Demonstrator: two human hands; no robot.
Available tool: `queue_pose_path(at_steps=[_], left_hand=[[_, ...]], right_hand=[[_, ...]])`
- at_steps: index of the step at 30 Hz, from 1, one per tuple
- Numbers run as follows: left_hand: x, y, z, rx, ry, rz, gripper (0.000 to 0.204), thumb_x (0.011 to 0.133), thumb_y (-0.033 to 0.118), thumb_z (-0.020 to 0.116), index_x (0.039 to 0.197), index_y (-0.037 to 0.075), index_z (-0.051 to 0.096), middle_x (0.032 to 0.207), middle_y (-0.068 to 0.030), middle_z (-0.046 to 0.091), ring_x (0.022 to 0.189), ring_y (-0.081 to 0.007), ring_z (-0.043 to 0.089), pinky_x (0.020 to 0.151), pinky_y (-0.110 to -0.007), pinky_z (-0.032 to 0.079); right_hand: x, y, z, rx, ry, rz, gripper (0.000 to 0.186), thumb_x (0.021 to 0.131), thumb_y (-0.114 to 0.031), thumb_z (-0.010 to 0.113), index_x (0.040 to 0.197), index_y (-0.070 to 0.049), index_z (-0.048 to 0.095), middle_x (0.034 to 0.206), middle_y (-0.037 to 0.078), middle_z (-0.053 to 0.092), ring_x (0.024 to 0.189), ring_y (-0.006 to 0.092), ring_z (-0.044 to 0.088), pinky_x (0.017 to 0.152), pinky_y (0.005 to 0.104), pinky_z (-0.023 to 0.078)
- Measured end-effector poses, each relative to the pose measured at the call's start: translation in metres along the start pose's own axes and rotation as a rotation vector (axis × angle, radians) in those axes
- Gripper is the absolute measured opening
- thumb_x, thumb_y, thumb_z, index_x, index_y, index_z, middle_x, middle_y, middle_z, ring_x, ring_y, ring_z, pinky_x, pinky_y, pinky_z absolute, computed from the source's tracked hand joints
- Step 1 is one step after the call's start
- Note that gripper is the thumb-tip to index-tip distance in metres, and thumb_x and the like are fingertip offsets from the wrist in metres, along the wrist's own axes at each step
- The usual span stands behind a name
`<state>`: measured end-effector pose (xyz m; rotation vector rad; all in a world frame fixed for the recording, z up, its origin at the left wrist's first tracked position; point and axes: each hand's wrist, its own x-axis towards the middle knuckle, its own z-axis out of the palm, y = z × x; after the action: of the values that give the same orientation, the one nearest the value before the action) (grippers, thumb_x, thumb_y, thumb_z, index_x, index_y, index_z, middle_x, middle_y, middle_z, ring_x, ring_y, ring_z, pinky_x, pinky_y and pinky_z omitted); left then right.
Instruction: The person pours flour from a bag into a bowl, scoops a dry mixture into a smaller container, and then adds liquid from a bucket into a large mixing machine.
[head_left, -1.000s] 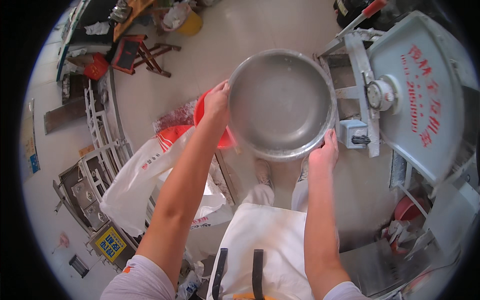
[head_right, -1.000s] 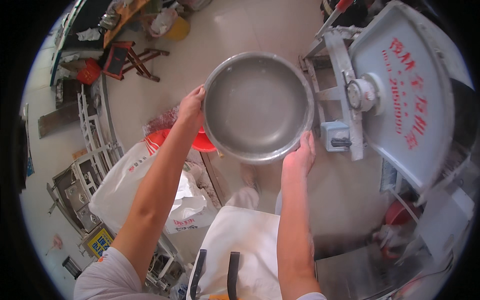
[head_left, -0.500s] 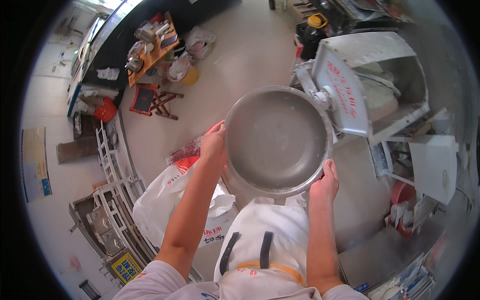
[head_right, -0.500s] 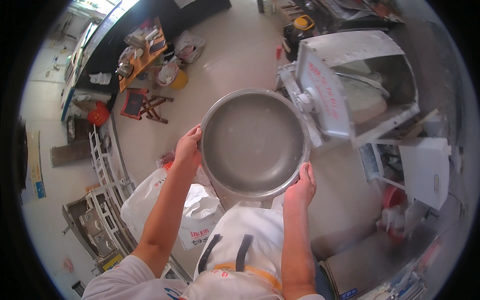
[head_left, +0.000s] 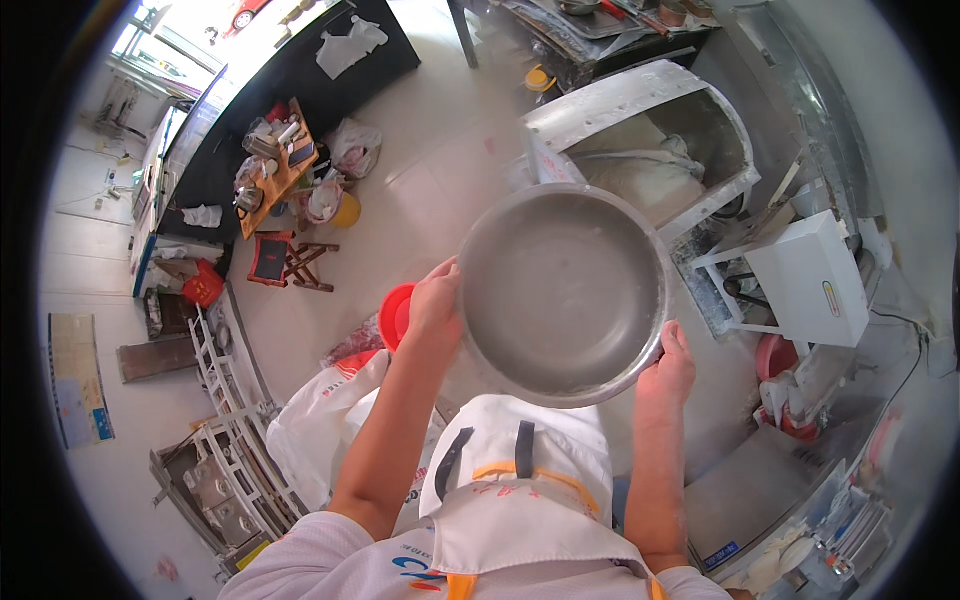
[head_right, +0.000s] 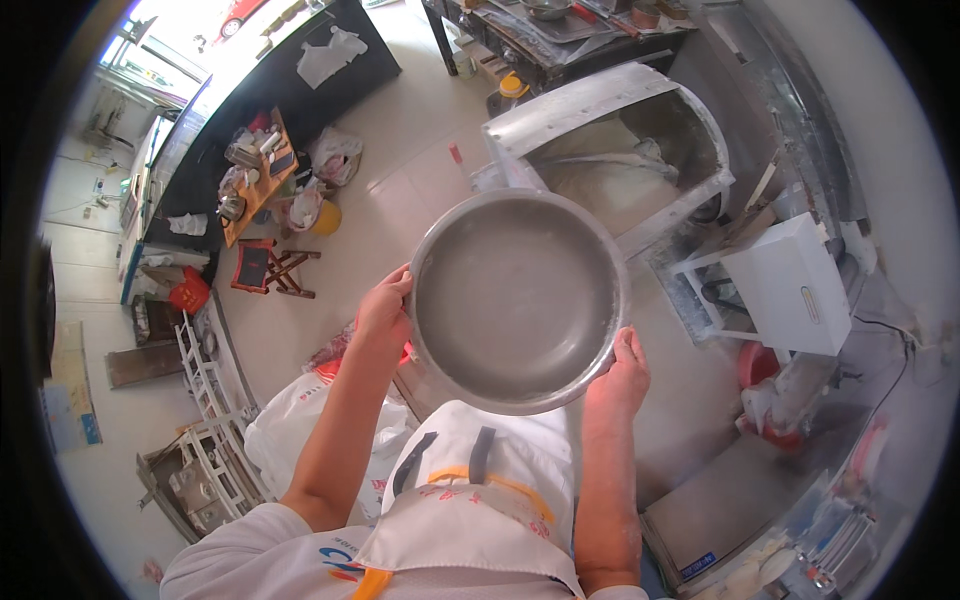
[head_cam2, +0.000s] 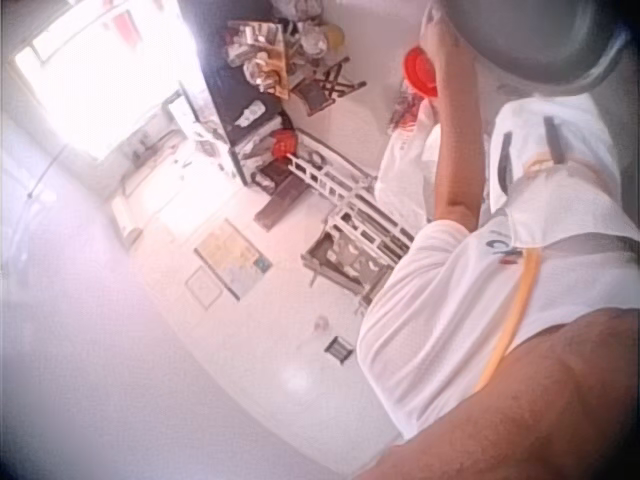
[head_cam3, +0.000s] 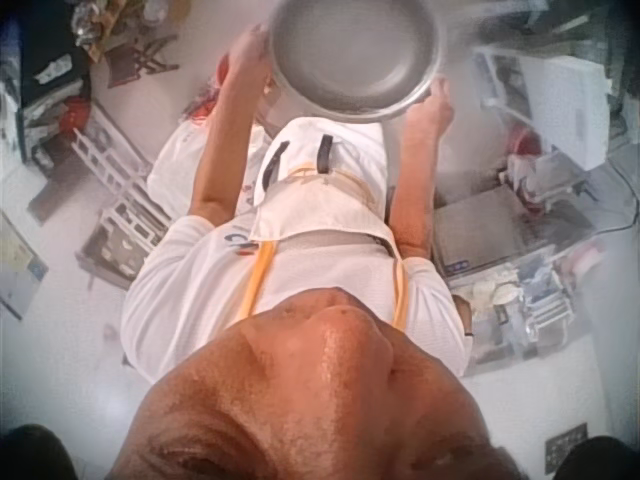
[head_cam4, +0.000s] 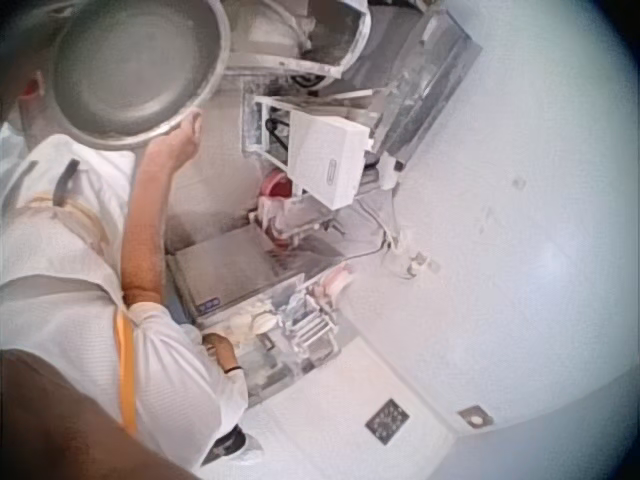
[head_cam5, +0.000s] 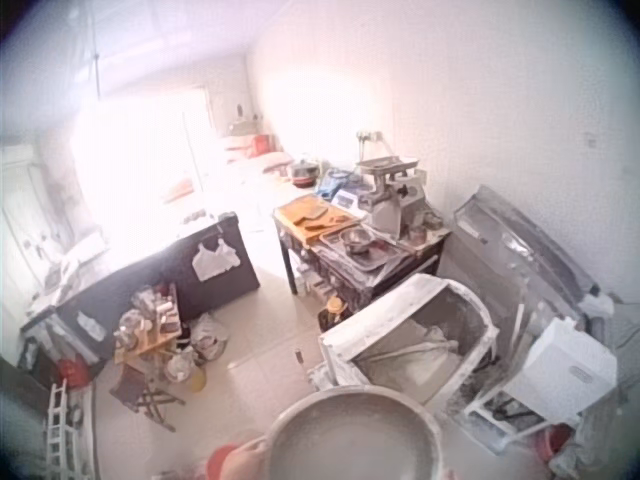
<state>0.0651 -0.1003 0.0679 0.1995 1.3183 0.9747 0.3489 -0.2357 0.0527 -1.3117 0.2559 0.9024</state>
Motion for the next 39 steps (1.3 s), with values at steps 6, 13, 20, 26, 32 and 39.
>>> queue_pose_path(at_steps=[6,13,20,26,32,39], left_hand=[[0.010,-0.040,0.074,-0.015,-0.049,-0.014,0.038,0.110,0.007,0.045,0.144,-0.007,0.056,0.131,-0.0165,0.067,0.114,-0.0239,0.067,0.099,-0.037,0.056],[0.064,-0.091,0.154,-0.001,-0.102,-0.042,0.037,0.106,0.005,0.049,0.139,-0.007,0.060,0.129,-0.0167,0.068,0.108,-0.0255,0.069,0.093,-0.038,0.058],[0.101,-0.102,0.228,-0.009,-0.004,-0.108,0.039,0.108,0.003,0.045,0.145,-0.003,0.055,0.126,-0.0165,0.068,0.109,-0.0251,0.070,0.095,-0.041,0.059],[0.141,-0.127,0.270,-0.114,0.022,-0.260,0.030,0.103,-0.001,0.054,0.129,-0.010,0.066,0.118,-0.0166,0.070,0.100,-0.0247,0.071,0.083,-0.041,0.061],[0.129,-0.128,0.296,-0.187,0.002,-0.352,0.037,0.106,-0.002,0.044,0.140,-0.008,0.058,0.131,-0.0193,0.066,0.109,-0.0269,0.071,0.097,-0.048,0.060],[0.126,-0.151,0.312,-0.159,-0.027,-0.400,0.041,0.106,-0.001,0.041,0.144,-0.006,0.055,0.131,-0.0181,0.065,0.116,-0.0276,0.067,0.102,-0.044,0.056]], right_hand=[[0.048,-0.074,-0.018,0.029,0.002,-0.051,0.049,0.103,-0.002,0.057,0.147,0.016,0.045,0.150,0.023,0.053,0.137,0.0270,0.054,0.118,0.0352,0.044],[0.126,-0.144,-0.024,-0.030,0.009,-0.113,0.044,0.103,-0.001,0.058,0.143,0.016,0.052,0.142,0.022,0.059,0.131,0.0254,0.059,0.113,0.0342,0.047],[0.201,-0.181,0.009,-0.142,0.061,-0.147,0.043,0.102,-0.003,0.062,0.141,0.015,0.054,0.138,0.021,0.063,0.126,0.0254,0.062,0.111,0.0349,0.049],[0.275,-0.200,0.002,-0.216,0.093,-0.120,0.041,0.103,-0.006,0.063,0.140,0.011,0.058,0.135,0.017,0.063,0.123,0.0262,0.061,0.110,0.0396,0.047],[0.300,-0.233,0.027,-0.279,0.061,-0.072,0.043,0.103,-0.005,0.063,0.140,0.014,0.056,0.137,0.020,0.062,0.125,0.0274,0.061,0.110,0.0394,0.048],[0.319,-0.288,0.063,-0.425,-0.138,-0.088,0.047,0.100,-0.005,0.064,0.140,0.017,0.054,0.138,0.023,0.063,0.124,0.0273,0.063,0.108,0.0367,0.049]])
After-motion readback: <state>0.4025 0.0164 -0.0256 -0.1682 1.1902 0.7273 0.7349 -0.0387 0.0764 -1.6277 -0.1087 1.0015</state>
